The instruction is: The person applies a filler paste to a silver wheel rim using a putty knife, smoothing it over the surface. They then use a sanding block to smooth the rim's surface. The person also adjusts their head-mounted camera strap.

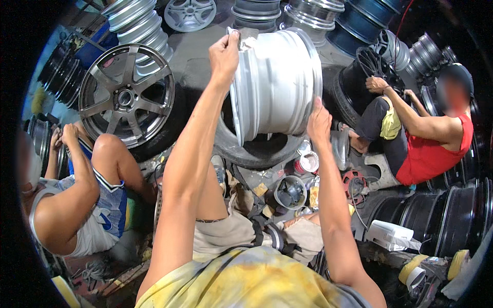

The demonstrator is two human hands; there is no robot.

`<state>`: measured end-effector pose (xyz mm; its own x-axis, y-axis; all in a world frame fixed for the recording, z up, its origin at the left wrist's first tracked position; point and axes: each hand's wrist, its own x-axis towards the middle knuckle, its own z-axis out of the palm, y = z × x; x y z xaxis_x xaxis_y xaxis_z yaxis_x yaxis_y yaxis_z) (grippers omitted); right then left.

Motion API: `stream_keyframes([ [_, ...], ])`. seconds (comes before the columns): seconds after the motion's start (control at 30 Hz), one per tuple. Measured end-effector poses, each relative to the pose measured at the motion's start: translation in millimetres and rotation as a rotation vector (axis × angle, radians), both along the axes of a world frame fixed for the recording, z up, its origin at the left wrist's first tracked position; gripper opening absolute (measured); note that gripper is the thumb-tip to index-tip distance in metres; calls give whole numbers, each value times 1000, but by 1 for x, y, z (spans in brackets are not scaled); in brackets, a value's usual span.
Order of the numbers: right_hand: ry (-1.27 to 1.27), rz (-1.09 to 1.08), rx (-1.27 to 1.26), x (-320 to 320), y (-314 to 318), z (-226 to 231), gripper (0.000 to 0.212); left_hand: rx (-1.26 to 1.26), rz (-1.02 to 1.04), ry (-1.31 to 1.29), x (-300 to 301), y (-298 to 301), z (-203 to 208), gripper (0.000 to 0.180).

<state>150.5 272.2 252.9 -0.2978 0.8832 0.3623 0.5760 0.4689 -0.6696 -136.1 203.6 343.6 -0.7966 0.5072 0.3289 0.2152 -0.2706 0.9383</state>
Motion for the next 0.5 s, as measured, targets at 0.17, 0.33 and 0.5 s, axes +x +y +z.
stream_keyframes([
  [0.17, -279, 64, -63, -32, 38, 67, 78, 246, -2, -202, -33, 7, -7, 35],
  [0.33, -311, 56, -89, -20, 45, 61, 79, 234, -4, -157, -16, 2, -4, 33],
  [0.5, -201, 78, -95, 10, 32, 48, 63, 52, -15, 108, 32, -33, 32, 34],
])
